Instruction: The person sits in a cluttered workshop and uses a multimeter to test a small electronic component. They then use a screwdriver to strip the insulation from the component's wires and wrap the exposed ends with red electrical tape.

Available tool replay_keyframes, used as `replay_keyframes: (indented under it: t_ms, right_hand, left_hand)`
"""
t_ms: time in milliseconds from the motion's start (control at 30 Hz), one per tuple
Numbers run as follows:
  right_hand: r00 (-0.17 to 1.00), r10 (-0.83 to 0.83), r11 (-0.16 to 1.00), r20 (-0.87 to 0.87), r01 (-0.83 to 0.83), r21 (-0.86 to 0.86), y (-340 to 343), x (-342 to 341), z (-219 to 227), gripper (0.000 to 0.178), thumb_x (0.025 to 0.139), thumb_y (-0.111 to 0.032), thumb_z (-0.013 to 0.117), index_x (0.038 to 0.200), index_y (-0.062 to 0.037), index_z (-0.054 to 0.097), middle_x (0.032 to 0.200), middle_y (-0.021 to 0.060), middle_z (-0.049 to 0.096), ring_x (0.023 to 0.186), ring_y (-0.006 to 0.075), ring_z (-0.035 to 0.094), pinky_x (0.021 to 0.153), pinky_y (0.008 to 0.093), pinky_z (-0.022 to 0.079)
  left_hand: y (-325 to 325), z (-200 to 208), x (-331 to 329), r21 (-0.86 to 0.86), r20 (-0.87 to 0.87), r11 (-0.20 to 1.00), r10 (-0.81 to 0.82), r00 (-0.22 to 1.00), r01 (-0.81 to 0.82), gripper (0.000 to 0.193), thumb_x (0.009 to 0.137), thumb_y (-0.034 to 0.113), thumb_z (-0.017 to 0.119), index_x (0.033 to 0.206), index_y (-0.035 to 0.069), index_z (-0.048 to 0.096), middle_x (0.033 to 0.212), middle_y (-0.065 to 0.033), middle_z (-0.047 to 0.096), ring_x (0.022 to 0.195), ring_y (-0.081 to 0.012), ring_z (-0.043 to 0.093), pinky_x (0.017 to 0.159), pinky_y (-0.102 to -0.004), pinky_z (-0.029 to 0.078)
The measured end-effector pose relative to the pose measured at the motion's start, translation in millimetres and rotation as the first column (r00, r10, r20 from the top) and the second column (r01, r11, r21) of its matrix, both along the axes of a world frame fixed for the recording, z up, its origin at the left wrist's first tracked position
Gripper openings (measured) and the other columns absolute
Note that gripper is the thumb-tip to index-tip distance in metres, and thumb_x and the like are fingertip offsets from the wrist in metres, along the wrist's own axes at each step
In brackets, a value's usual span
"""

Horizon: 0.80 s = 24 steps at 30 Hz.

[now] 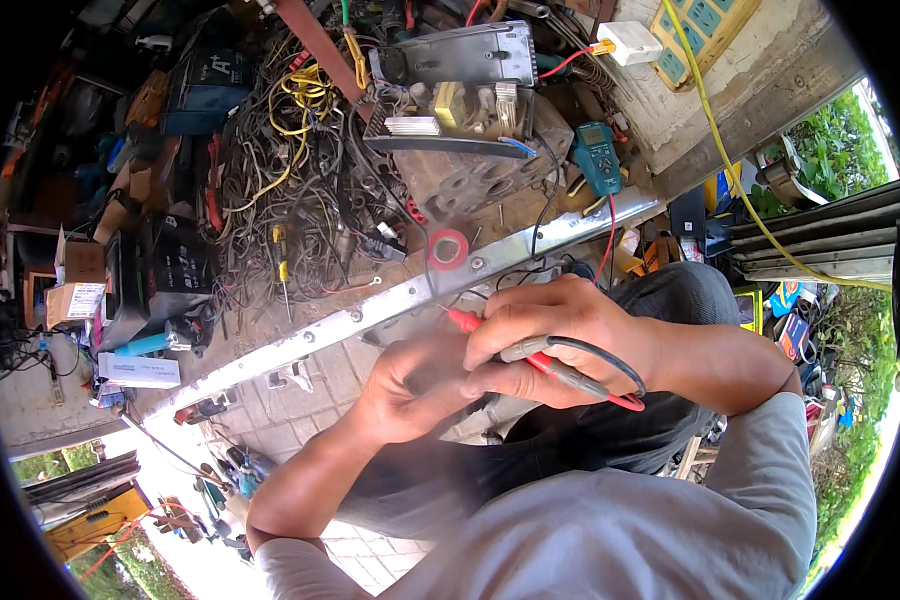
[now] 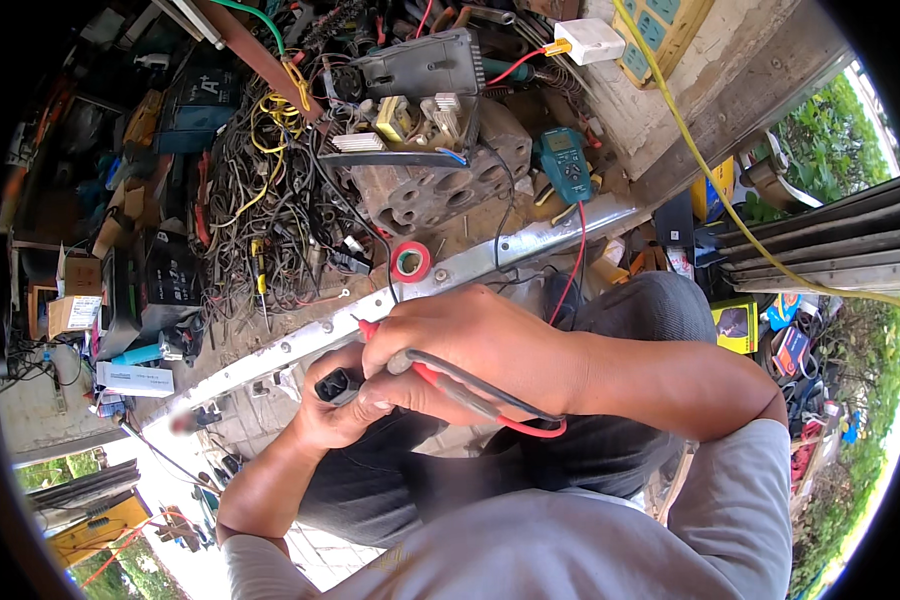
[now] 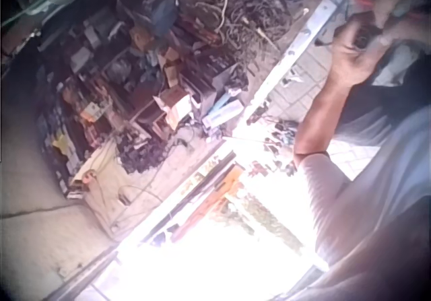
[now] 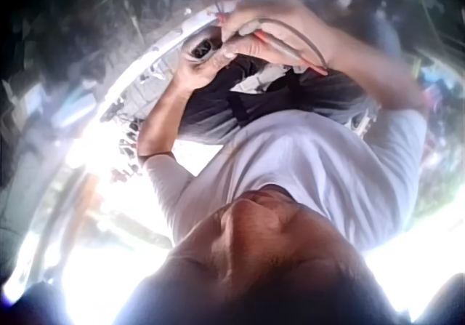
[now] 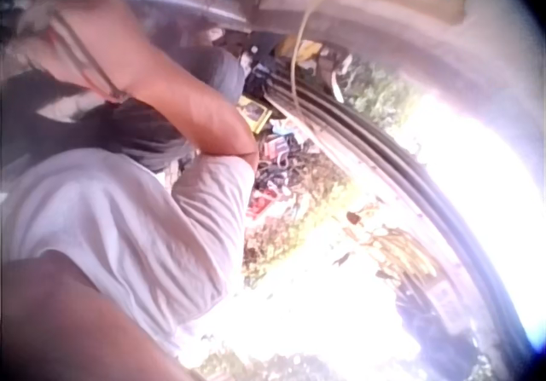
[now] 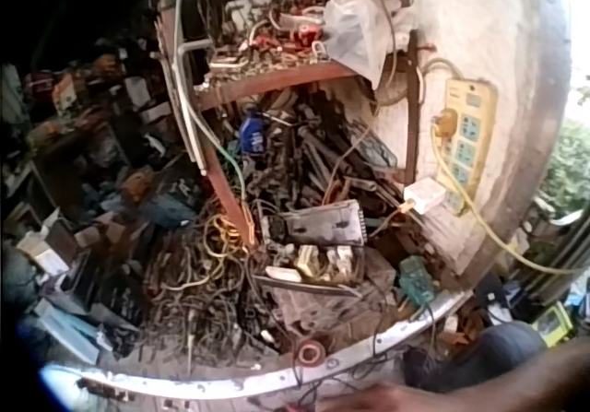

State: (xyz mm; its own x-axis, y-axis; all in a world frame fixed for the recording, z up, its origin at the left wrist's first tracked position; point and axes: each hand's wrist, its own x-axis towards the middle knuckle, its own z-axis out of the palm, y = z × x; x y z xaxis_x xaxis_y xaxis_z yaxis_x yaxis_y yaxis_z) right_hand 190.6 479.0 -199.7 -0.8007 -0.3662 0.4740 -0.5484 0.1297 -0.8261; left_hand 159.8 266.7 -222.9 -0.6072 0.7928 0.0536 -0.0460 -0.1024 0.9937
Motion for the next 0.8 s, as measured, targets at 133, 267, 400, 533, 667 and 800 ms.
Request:
replay_keyframes:
  t_ms: [133, 267, 400, 533, 667, 800]
  right_hand:
    - [0.998, 0.020, 0.999, -0.051, -0.018, 0.047, 1, 0, 4, 0.026, 0.075, -0.012, 0.073, 0.096, -0.0069, 0.058, 0.081, 0.0098, 0.060, 0.072, 0.0278, 0.062, 0.059, 0.0343, 0.051]
    - [0.969, 0.147, 0.980, 0.197, -0.170, 0.107, 26, -9, 26, 0.034, 0.079, 0.000, 0.063, 0.112, -0.0047, 0.055, 0.094, 0.0088, 0.064, 0.077, 0.0247, 0.065, 0.065, 0.0312, 0.053]
    - [0.945, 0.147, 0.971, 0.291, -0.081, -0.227, 39, -12, 29, 0.025, 0.085, -0.015, 0.066, 0.104, 0.0016, 0.062, 0.088, 0.0125, 0.067, 0.075, 0.0212, 0.065, 0.065, 0.0310, 0.051]
    - [0.937, 0.300, 0.936, 0.181, -0.252, -0.246, 26, -11, 22, 0.026, 0.081, -0.018, 0.072, 0.094, 0.0037, 0.067, 0.085, 0.0140, 0.068, 0.077, 0.0275, 0.065, 0.073, 0.0364, 0.052]
    - [0.935, 0.317, 0.943, 0.161, -0.292, -0.160, 19, -5, 14, 0.017, 0.079, 0.000, 0.068, 0.095, 0.0024, 0.066, 0.086, 0.0133, 0.068, 0.074, 0.0269, 0.067, 0.077, 0.0381, 0.054]
    - [0.955, 0.259, 0.961, 0.142, -0.240, -0.139, 20, -4, 11, 0.014, 0.076, 0.001, 0.068, 0.089, 0.0015, 0.065, 0.081, 0.0120, 0.067, 0.074, 0.0247, 0.068, 0.069, 0.0338, 0.056]
  left_hand:
    - [5, 0, -4, 0.054, -0.086, 0.998, -0.008, 0.996, 0.013, 0.022, 0.085, 0.003, 0.063, 0.108, 0.000, 0.061, 0.096, -0.0071, 0.064, 0.083, -0.0121, 0.059, 0.073, -0.0276, 0.049]
    - [-6, -3, 0, -0.054, -0.045, 0.998, 0.027, 0.999, -0.029, 0.024, 0.084, 0.010, 0.069, 0.105, 0.002, 0.062, 0.094, -0.0083, 0.065, 0.081, -0.0150, 0.061, 0.072, -0.0307, 0.050]
    - [-5, -9, -1, -0.157, -0.139, 0.985, -0.088, 0.986, 0.066, 0.028, 0.082, 0.018, 0.072, 0.104, 0.003, 0.063, 0.091, -0.0078, 0.065, 0.077, -0.0172, 0.061, 0.069, -0.0308, 0.049]
    - [0, -10, 9, -0.193, -0.167, 0.975, -0.142, 0.976, 0.109, 0.028, 0.081, 0.019, 0.072, 0.104, 0.005, 0.063, 0.087, -0.0082, 0.063, 0.078, -0.0186, 0.061, 0.068, -0.0311, 0.049]
    - [5, -6, 7, -0.211, -0.100, 0.961, -0.202, 0.974, 0.177, 0.023, 0.081, 0.014, 0.072, 0.100, 0.005, 0.063, 0.086, -0.0072, 0.064, 0.077, -0.0166, 0.061, 0.068, -0.0303, 0.049]
    - [7, -9, 6, -0.187, -0.164, 0.968, -0.196, 0.967, 0.165, 0.017, 0.080, 0.006, 0.072, 0.094, 0.004, 0.063, 0.084, -0.0052, 0.065, 0.075, -0.0110, 0.060, 0.067, -0.0257, 0.047]
